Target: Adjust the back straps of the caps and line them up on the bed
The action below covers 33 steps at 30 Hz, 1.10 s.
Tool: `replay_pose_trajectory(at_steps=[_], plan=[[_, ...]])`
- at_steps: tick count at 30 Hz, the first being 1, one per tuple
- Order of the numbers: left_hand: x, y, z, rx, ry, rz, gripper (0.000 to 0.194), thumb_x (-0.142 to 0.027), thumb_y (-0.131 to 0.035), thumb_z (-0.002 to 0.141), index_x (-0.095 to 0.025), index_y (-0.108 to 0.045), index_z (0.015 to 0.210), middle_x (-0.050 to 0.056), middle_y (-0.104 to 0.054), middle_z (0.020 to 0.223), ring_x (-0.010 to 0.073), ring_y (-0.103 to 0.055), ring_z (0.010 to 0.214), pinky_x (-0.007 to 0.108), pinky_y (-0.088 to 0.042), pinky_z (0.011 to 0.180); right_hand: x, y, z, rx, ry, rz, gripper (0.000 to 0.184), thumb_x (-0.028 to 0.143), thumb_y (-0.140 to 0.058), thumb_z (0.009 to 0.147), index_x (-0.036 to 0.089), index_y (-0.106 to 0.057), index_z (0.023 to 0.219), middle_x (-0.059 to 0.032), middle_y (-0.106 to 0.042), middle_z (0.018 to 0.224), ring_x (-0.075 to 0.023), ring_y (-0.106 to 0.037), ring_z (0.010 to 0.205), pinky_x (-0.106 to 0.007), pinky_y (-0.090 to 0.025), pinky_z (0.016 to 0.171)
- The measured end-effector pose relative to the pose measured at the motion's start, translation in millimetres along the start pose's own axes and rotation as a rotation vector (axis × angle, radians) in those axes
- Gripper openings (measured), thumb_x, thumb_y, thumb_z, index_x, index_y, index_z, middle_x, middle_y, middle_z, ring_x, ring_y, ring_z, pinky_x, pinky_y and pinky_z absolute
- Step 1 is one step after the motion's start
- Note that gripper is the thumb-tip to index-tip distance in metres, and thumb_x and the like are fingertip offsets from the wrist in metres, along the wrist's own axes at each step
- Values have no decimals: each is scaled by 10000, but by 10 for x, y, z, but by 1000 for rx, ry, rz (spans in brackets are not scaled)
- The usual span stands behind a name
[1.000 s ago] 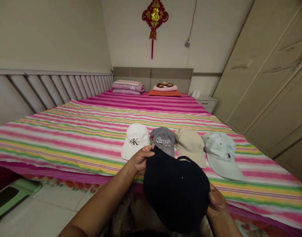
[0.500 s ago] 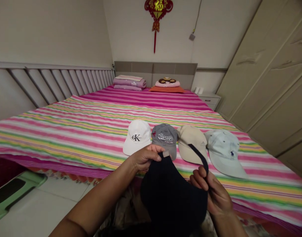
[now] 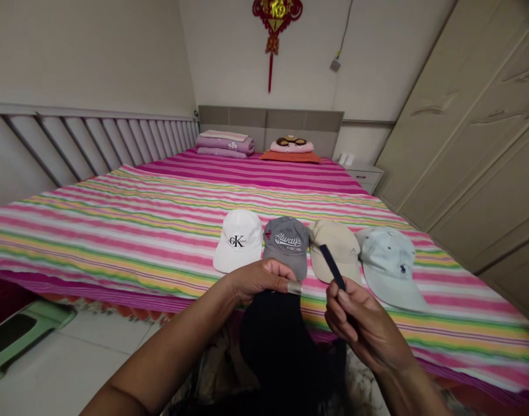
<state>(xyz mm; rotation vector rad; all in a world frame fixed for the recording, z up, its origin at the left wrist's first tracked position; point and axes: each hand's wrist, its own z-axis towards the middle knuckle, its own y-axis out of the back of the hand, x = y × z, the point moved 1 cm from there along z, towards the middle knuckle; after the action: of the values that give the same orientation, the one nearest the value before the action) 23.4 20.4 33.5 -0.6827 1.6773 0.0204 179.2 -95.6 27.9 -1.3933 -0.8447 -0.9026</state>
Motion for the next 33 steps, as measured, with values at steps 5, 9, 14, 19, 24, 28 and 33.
replay_pose_trajectory(at_steps=[5, 9, 14, 19, 24, 28, 33], plan=[[17, -70, 7, 14, 35, 31, 224, -266, -735, 524, -97, -616, 610, -22, -523, 496, 28, -403, 390, 156, -256, 396, -71, -189, 49, -21, 40, -276, 335, 312, -701, 647, 190, -549, 920, 81, -428, 540, -42, -317, 418, -163, -239, 392], [78, -66, 26, 37, 45, 19, 254, -281, -727, 533, -93, -615, 660, -5, -538, 552, 45, -437, 439, 172, -307, 446, -129, -259, 67, -108, 80, -415, 286, 307, -692, 647, 164, -563, 858, 37, -502, 623, -87, -432, 560, -199, -351, 517], [110, -49, 17, 115, -212, 10, 354, -246, -749, 530, -136, -587, 825, 39, -608, 803, 123, -563, 728, 218, -404, 662, -167, -241, 95, -184, 97, -423, 266, 332, -676, 661, 160, -556, 824, 11, -538, 653, -113, -468, 589, -225, -374, 542], [115, -89, -8, -39, -435, 192, 344, -154, -741, 553, -141, -582, 858, 41, -622, 833, 123, -564, 792, 230, -409, 734, -193, -237, 107, -188, 91, -370, 292, 355, -688, 654, 159, -543, 815, 19, -535, 641, -87, -453, 544, -193, -354, 488], [141, -79, -28, -174, -420, 120, 319, -205, -759, 538, -123, -632, 818, 26, -638, 732, 117, -572, 697, 231, -414, 683, -192, -217, 67, -195, 56, -236, 281, 427, -593, 743, 186, -525, 871, 61, -503, 547, -30, -290, 345, -164, -241, 348], [167, -20, -37, -188, -410, -21, 313, -236, -768, 535, -127, -654, 805, 9, -636, 673, 79, -551, 595, 190, -391, 592, -135, -171, 27, -194, 45, -114, 230, 395, -598, 747, 172, -540, 750, 43, -513, 516, -51, -384, 400, -159, -319, 388], [204, -28, -11, -119, -434, -165, 312, -292, -758, 560, -122, -653, 800, 47, -660, 686, 103, -587, 595, 202, -414, 594, -63, -135, -8, -203, 41, -108, 242, 403, -608, 741, 166, -563, 753, 68, -441, 394, -41, -355, 338, -151, -278, 369]])
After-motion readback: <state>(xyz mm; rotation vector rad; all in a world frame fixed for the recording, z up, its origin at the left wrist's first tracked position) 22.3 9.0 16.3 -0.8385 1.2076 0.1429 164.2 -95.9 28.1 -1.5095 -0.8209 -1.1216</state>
